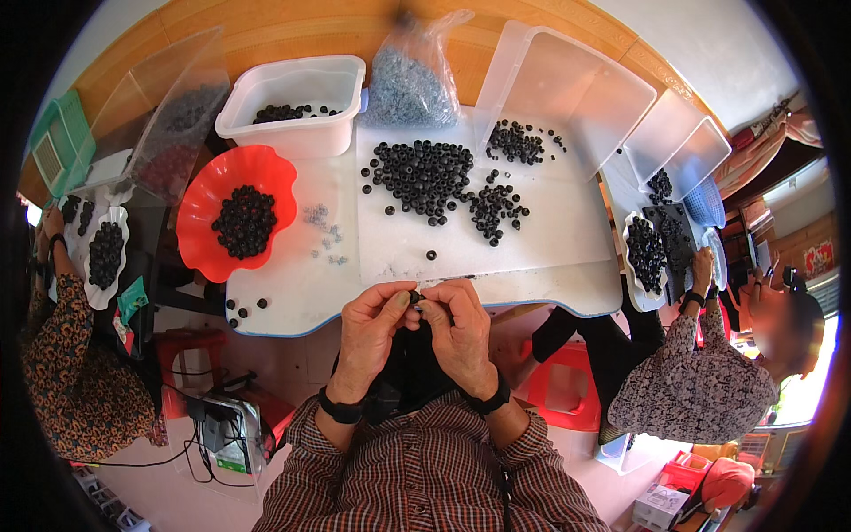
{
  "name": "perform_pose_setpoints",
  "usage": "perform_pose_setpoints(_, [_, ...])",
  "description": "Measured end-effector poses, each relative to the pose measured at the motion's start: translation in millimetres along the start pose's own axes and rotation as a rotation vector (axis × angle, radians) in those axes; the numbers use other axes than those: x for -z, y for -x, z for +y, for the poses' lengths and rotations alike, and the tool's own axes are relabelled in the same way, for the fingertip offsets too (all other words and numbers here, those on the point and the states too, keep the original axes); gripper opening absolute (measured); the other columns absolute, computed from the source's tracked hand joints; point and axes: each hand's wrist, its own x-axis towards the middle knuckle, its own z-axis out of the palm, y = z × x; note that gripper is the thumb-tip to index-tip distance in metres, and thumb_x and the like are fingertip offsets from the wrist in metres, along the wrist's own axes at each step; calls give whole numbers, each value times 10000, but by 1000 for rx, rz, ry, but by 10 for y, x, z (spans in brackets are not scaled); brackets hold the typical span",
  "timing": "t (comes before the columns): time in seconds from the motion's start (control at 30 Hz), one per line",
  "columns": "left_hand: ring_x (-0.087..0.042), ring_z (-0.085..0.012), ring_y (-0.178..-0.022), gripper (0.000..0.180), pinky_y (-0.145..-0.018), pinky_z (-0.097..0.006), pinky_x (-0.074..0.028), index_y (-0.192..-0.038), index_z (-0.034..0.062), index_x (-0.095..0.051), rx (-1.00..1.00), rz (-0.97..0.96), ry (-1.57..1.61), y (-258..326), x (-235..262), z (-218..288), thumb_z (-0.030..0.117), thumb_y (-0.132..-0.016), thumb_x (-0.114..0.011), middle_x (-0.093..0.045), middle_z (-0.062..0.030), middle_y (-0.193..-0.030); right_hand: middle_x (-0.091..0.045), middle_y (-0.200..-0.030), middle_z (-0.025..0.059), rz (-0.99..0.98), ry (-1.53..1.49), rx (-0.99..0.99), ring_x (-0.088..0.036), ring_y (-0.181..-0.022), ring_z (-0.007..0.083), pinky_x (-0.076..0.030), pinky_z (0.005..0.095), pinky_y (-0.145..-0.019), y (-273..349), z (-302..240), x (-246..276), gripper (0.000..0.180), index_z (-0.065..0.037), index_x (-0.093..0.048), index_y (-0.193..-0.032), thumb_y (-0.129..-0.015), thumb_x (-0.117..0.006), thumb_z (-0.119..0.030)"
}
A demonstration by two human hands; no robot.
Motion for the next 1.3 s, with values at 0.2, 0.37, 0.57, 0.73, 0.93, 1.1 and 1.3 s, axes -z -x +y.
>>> perform_pose_setpoints(0.2, [-629,-120,-757,215,-681,-249,-542,-1135,-25,-656,41,-19,84,-15,63,-31,108,-982,-585,-676,-77,-907,-604,-916,106,-15,-7,-19,-637,-762,173,-528,272,-664,5,23,-20,124,13,-612,-971,-864,-661,53])
perform_pose_setpoints(0.37, [-630,-124,-757,226,-679,-250,-540,-1131,-27,-658,56,-25,106,-25,88,-29,130,-989,-577,-673,-76,-897,-604,-917,104,1,-38,-32,-638,-766,174,-529,271,-667,12,57,-55,119,11,-617,-966,-863,-664,47])
perform_pose_setpoints(0.57, [-648,-128,-746,207,-702,-259,-566,-1142,-33,-654,7,7,-9,-23,87,-2,68,-980,-573,-685,-90,-894,-601,-926,108,-32,58,26,-658,-755,191,-548,287,-653,-20,50,-61,136,7,-610,-985,-865,-667,37])
perform_pose_setpoints(0.73, [-697,-158,-792,209,-756,-278,-597,-1150,-43,-647,-54,22,-138,-13,85,21,36,-977,-562,-704,-107,-910,-594,-919,115,-49,76,59,-675,-736,230,-562,317,-626,-51,48,-82,147,0,-594,-986,-863,-669,31])
perform_pose_setpoints(0.93, [-704,-178,-810,234,-774,-294,-600,-1183,-54,-626,-69,19,-138,5,84,9,46,-993,-535,-701,-122,-926,-587,-912,124,-71,139,96,-678,-731,264,-569,336,-614,-86,4,-61,146,-7,-587,-976,-860,-668,27])
perform_pose_setpoints(1.1, [-700,-167,-815,235,-772,-277,-595,-1182,-55,-625,-55,26,-102,14,61,42,58,-997,-536,-700,-120,-942,-586,-905,122,-72,144,112,-669,-715,281,-558,351,-595,-89,30,-65,147,-14,-589,-969,-853,-673,19])
perform_pose_setpoints(1.3, [-680,-137,-782,205,-737,-247,-588,-1115,-66,-640,-26,79,-108,12,11,19,47,-944,-631,-696,-113,-934,-580,-912,125,-104,178,116,-644,-694,305,-532,369,-569,-42,114,-74,172,-23,-584,-965,-830,-688,-3])
